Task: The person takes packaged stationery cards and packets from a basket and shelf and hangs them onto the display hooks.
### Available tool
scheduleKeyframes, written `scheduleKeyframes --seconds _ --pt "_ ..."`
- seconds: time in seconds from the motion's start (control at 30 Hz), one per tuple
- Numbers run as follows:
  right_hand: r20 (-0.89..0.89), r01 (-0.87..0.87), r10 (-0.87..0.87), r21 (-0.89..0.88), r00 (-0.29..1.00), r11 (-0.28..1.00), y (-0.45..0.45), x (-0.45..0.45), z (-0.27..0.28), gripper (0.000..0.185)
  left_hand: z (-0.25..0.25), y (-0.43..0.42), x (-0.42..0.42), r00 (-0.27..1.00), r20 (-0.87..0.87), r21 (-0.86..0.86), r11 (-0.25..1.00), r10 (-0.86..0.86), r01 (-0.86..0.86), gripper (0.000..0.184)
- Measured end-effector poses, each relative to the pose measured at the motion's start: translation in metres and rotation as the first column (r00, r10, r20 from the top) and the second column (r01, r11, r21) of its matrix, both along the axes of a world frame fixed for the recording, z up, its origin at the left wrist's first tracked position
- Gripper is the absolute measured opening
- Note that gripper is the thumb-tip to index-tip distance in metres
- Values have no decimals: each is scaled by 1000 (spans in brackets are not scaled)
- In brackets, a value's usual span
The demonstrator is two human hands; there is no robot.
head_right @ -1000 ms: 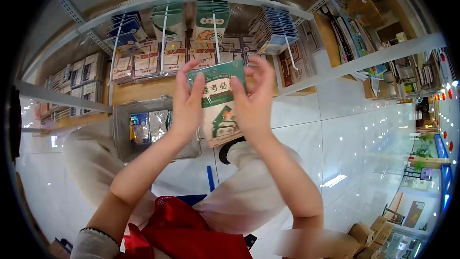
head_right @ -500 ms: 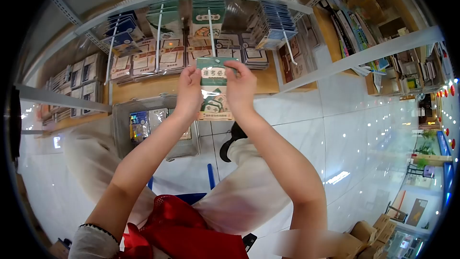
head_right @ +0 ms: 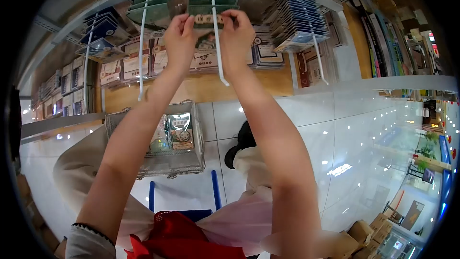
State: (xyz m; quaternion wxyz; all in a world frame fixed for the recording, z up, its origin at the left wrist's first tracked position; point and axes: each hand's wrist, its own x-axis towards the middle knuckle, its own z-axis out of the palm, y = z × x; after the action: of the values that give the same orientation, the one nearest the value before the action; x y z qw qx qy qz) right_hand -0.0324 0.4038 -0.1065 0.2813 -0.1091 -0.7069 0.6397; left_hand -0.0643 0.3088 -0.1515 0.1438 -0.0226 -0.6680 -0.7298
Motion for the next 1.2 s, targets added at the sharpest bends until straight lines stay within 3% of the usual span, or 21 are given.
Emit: scheduleKeyframes --seconds 0.03,0.07,0.13,0.17,0.23,0.27,0.3,0.33,0.37,0.4,0.5,0.57,0.6,0.67,0.7,0.8,0.93,1.0,1.03,1.13,1.2 --pt "47 -47 50 -66 998 997 2 -4 -1 10 3 0 -4 999 -35 -30 999 18 -19 13" --pt "-30 54 -51 142 998 988 1 -6 -10 12 5 -2 -4 997 -71 -60 997 36 -40 13" --pt "-237 280 -180 504 955 817 -4 -4 -29 15 -12 -8 1 999 -32 -116 993 -31 28 29" --pt "-127 262 -230 406 965 875 -12 10 -39 27 -24 -12 10 999 -22 -197 980 -39 34 34" --pt "-34 346 -350 272 936 898 -25 42 -62 32 -33 -34 43 993 79 -384 916 -89 113 49" --pt "16 393 -404 204 914 897 -32 60 -75 34 -32 -54 61 947 149 -458 829 -285 322 50" --pt "103 418 -444 206 890 885 -43 82 -88 34 -26 -79 75 858 225 -512 693 -462 507 52" --pt "173 405 -414 82 894 910 -57 105 -94 34 -24 -105 88 726 316 -540 514 -610 667 54" --pt "225 394 -373 -50 900 918 -73 122 -99 33 -36 -130 92 487 489 -508 218 -723 833 53" --pt "327 423 -378 -74 866 903 -91 141 -103 33 -48 -150 99 202 646 -403 -103 -736 910 53" --pt "454 379 -226 -279 862 882 -148 194 -143 32 65 -195 126 43 943 -232 -557 -330 798 45" --pt "648 346 -88 -281 757 895 -181 216 -140 29 93 -219 142 401 821 -561 -445 -407 698 41" --pt "744 391 25 -380 668 838 -186 221 -151 27 106 -230 149 560 708 -705 -386 -429 595 39" --pt "839 516 284 -516 463 684 -193 232 -194 21 136 -248 167 730 426 -897 -149 -534 415 38" --pt "857 636 277 -510 435 580 -198 234 -209 15 146 -255 177 788 262 -953 -19 -558 304 38" --pt "793 614 254 -595 554 519 -190 248 -245 14 156 -277 203 788 347 -894 75 -509 442 37" --pt "709 575 344 -703 615 420 -158 246 -263 15 138 -293 218 792 444 -866 28 -419 500 33" --pt "803 667 327 -596 498 448 -155 243 -268 17 129 -301 211 806 432 -894 -75 -405 442 30" --pt "839 708 317 -544 443 450 -158 238 -267 18 127 -302 204 812 399 -905 -37 -426 425 29" --pt "864 773 278 -500 419 390 -168 227 -261 24 122 -305 188 826 322 -929 13 -463 369 26" --pt "843 668 288 -536 454 516 -173 223 -248 27 117 -309 183 839 300 -944 -16 -454 329 25"
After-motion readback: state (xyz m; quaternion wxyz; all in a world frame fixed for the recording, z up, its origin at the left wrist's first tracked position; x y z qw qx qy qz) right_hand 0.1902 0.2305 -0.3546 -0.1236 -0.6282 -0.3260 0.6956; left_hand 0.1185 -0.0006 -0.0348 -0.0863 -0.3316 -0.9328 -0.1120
